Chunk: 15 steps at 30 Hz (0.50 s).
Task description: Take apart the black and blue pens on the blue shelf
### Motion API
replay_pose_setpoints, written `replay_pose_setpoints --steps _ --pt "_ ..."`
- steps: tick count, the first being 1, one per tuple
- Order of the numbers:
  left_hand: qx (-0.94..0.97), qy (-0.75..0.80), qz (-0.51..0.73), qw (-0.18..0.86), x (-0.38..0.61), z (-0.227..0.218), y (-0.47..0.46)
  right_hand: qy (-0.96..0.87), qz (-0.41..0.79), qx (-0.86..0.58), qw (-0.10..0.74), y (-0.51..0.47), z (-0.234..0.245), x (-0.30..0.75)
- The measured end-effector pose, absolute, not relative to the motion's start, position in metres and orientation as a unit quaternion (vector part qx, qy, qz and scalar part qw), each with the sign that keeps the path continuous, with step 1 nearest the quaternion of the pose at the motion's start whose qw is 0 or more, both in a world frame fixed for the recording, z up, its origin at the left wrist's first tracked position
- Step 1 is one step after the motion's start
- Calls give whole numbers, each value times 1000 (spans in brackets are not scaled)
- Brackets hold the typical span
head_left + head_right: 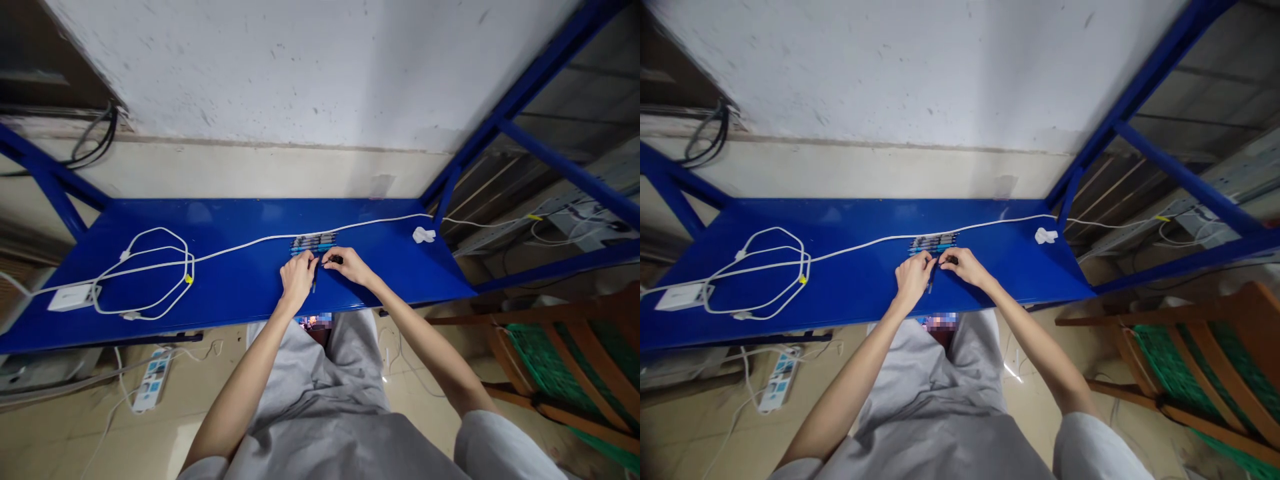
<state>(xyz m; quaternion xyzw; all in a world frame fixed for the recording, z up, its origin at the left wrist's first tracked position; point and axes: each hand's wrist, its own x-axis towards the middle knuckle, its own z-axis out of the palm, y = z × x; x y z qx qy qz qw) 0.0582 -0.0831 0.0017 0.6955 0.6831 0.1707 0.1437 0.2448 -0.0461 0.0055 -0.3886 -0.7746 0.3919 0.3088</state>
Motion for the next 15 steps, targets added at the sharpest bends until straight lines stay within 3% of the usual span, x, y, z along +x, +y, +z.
replay_pose_setpoints --steps 15 --pt "689 680 182 171 57 7 -84 -859 312 -318 252 -35 8 248"
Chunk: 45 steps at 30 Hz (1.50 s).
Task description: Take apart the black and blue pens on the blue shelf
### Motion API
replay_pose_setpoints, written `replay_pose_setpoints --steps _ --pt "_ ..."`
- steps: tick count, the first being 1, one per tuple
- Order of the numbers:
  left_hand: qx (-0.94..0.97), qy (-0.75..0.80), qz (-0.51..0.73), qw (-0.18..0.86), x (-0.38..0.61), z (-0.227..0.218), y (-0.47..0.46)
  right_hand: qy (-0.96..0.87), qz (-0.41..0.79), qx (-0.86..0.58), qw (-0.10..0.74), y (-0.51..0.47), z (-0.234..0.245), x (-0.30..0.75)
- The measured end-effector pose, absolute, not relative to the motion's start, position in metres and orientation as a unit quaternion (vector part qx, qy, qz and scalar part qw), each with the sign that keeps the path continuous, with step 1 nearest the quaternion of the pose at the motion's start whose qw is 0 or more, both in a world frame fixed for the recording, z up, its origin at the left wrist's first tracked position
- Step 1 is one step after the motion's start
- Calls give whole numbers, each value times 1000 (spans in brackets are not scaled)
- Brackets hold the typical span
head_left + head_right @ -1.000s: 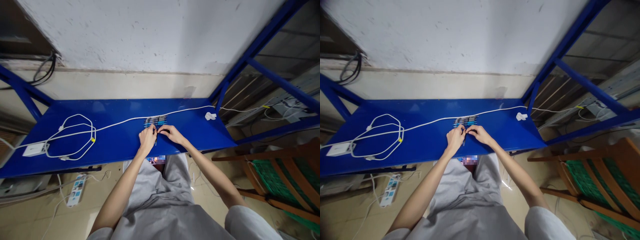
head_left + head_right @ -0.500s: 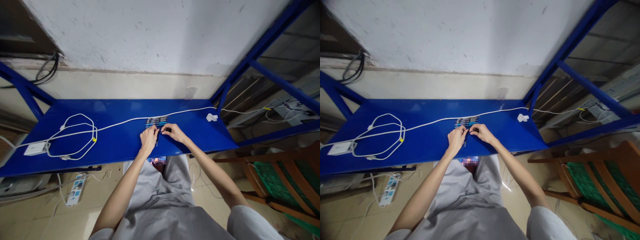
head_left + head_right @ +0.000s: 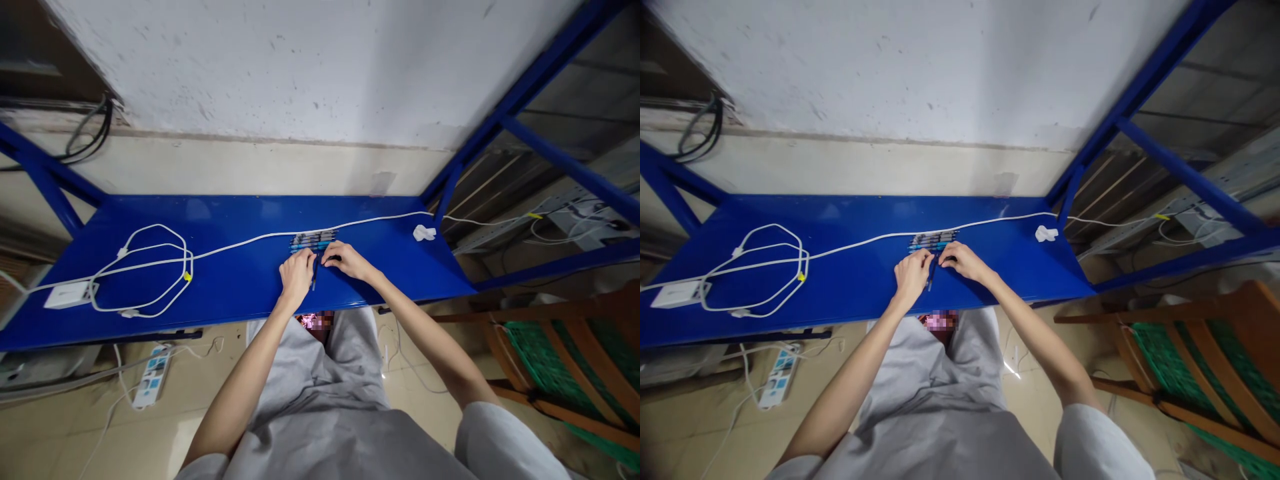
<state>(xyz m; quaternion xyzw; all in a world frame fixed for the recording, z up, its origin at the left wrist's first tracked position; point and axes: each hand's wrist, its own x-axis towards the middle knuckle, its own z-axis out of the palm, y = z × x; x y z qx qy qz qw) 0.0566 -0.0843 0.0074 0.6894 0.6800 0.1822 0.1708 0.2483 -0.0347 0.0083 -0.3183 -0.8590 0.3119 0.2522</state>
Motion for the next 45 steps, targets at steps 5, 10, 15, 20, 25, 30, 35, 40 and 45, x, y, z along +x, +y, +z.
replay_pose_setpoints --steps 5,10,15,20,25,30,35,40,45 --pt "695 673 194 162 56 5 -84 -897 264 -284 211 -26 9 246" --pt "697 676 184 154 57 5 -84 -929 220 -241 175 -18 13 243" --pt "698 677 176 150 57 5 -84 -949 183 -208 153 -14 19 245" --pt "697 679 169 153 58 6 -84 -958 126 -227 122 -20 26 247" --pt "692 684 168 161 59 9 -84 -843 128 -453 259 -45 27 254" --pt "690 688 161 159 58 5 -83 -759 226 -526 311 -89 19 252" --pt "684 689 186 151 56 2 -83 -734 253 -567 275 -117 14 230" --pt "682 662 261 169 45 5 -96 -728 250 -576 275 -109 13 230" --pt "696 635 282 180 37 3 -111 -735 254 -580 244 -94 10 241"
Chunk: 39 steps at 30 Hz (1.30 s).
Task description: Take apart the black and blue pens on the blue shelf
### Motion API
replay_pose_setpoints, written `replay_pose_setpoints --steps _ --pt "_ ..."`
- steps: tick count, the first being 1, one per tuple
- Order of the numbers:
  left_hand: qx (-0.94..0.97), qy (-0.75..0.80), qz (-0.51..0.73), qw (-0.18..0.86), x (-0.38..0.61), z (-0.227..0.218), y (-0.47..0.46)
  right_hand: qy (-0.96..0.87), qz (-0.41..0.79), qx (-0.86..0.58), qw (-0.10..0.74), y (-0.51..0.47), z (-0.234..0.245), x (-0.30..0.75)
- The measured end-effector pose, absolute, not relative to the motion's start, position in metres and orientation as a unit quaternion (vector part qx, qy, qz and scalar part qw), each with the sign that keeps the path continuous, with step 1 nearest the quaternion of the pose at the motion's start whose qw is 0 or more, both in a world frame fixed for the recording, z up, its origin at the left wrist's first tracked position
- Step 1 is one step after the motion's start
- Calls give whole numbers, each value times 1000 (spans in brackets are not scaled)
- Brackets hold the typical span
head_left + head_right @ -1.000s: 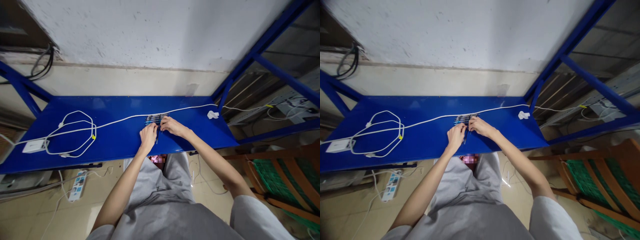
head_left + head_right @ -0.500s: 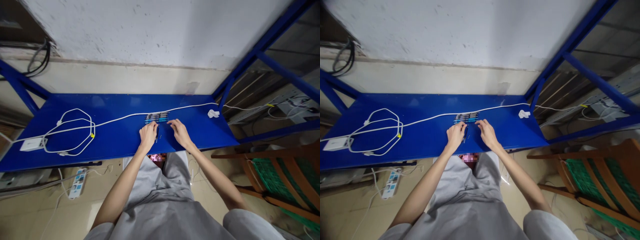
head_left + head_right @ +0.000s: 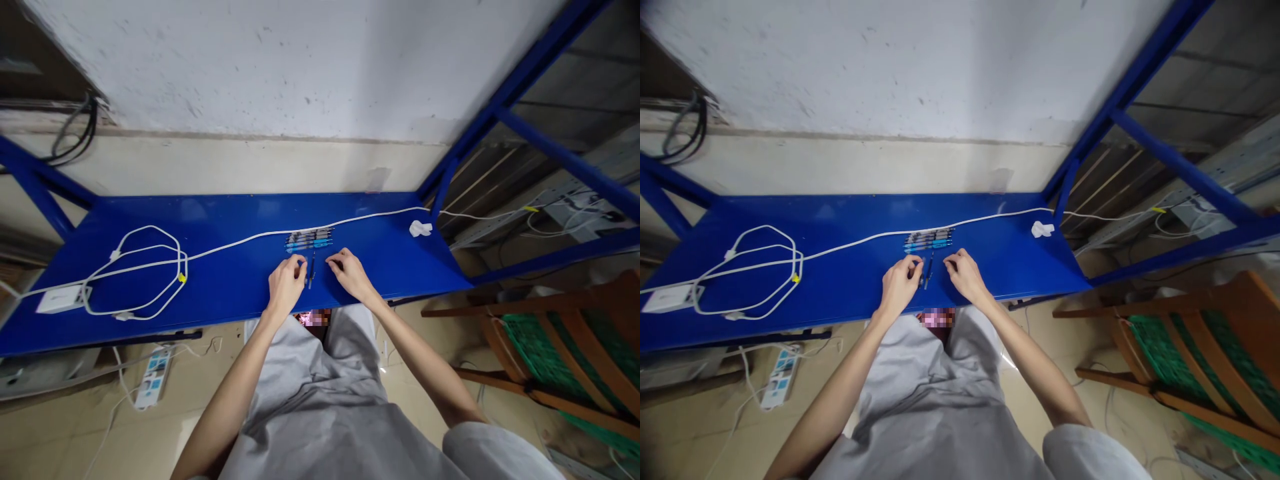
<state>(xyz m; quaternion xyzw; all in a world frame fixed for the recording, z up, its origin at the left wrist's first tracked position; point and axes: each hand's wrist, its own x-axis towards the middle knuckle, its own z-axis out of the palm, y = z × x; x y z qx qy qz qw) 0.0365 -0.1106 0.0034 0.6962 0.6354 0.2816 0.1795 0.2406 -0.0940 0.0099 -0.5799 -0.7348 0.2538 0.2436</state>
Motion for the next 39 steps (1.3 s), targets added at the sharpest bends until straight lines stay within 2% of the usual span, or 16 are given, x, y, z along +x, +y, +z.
replay_pose_setpoints --steps 5,19,25,39 --pt "730 599 281 172 36 0 -111 -719 272 -600 221 -84 14 233" --pt "747 564 310 166 33 -4 -112 -643 410 -569 308 -78 9 225" --pt "749 566 297 173 32 -4 -112 -685 329 -592 268 -78 11 218" --pt "749 573 281 179 34 -2 -111 -736 232 -615 164 -79 21 211"
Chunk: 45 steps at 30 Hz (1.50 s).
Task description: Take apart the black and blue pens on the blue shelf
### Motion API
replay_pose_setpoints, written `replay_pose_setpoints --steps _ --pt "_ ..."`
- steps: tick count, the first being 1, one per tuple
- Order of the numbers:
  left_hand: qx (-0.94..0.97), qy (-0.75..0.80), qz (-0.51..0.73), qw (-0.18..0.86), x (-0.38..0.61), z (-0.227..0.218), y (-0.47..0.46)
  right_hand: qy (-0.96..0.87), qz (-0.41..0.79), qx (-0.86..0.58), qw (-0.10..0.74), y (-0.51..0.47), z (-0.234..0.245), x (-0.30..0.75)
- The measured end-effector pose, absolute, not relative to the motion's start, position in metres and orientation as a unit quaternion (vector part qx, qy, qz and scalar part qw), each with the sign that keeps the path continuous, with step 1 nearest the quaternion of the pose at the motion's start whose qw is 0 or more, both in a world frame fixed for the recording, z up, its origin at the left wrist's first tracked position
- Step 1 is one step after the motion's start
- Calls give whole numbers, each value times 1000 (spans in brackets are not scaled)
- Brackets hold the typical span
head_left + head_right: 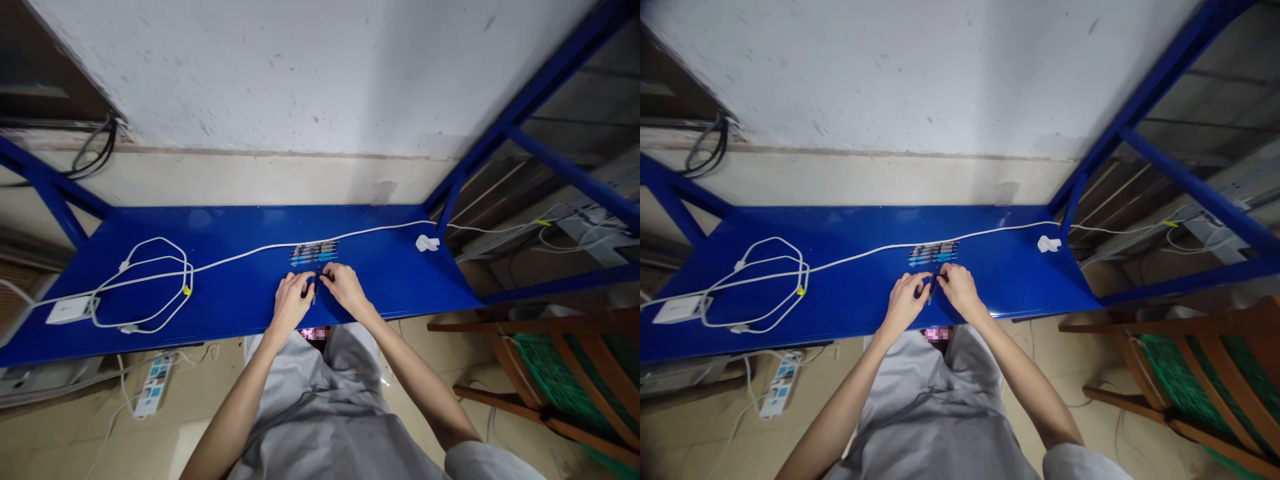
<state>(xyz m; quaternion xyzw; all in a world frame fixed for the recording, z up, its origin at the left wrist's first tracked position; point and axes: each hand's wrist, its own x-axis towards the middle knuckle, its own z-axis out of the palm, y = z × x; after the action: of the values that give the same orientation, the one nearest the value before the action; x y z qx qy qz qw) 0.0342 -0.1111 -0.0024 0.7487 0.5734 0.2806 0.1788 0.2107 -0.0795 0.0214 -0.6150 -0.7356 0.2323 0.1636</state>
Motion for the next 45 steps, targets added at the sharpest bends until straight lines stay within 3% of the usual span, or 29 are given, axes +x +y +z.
replay_pose_setpoints --steps 18,45 --pt "743 573 297 178 35 2 -110 -761 144 -633 7 -66 34 182" --pt "742 573 297 181 35 -2 -109 -732 156 -663 -29 -53 40 164"
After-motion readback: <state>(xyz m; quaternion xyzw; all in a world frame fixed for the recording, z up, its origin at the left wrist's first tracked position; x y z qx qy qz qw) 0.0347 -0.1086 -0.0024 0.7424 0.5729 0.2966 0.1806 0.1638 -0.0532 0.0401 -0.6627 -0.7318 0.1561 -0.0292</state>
